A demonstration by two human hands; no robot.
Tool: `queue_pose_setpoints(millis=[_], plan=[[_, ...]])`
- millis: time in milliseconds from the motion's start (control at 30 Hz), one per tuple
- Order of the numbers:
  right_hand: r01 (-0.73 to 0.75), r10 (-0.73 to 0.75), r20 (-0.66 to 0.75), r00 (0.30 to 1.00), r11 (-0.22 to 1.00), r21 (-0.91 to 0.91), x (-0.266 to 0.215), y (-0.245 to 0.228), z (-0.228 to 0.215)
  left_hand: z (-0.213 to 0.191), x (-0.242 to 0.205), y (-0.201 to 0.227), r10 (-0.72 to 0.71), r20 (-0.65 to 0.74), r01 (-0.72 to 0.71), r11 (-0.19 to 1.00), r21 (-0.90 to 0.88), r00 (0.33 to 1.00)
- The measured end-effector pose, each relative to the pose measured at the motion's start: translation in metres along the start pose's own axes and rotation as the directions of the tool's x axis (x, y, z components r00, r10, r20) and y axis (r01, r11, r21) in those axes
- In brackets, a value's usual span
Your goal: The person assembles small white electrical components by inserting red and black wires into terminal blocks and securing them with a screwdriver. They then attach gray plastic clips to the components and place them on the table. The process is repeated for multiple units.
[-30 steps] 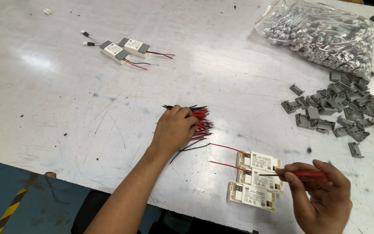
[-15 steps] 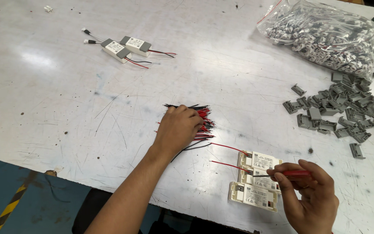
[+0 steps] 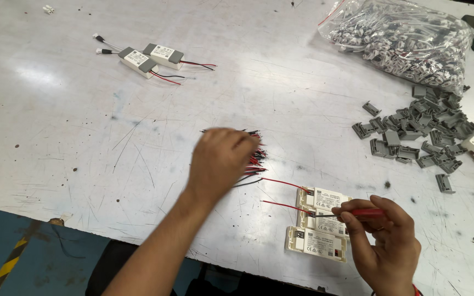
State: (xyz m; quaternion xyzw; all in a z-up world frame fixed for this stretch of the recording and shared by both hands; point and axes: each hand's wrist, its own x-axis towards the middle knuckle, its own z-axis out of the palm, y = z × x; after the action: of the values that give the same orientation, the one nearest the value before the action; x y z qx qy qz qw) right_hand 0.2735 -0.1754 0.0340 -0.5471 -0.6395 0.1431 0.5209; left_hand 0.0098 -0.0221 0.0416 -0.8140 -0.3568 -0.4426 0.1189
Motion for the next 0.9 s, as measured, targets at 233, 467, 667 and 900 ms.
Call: queue_pose_setpoints(millis=[233, 467, 667, 900], plan=[[0.028, -0.024, 0.028, 0.999, 0.988, -0.150, 0.003, -0.001, 0.004, -0.003, -0.002, 0.062, 0.006, 0.176, 0.043, 0.961, -0.274, 0.984], [0.038, -0.037, 0.014, 0.999, 0.998, -0.057, 0.005, -0.002, 0.000, 0.018, -0.010, 0.000, -0.159, 0.080, 0.168, 0.978, -0.120, 0.984], [-0.074, 0.073, 0.030, 0.997, 0.997, 0.031, -0.017, -0.011, 0.005, -0.005, -0.002, 0.023, -0.182, 0.129, 0.202, 0.965, -0.165, 0.975], [-0.131, 0.131, 0.042, 0.991, 0.991, 0.002, -0.027, -0.007, 0.012, -0.019, -0.019, 0.075, -0.153, 0.461, 0.331, 0.882, -0.336, 0.874]])
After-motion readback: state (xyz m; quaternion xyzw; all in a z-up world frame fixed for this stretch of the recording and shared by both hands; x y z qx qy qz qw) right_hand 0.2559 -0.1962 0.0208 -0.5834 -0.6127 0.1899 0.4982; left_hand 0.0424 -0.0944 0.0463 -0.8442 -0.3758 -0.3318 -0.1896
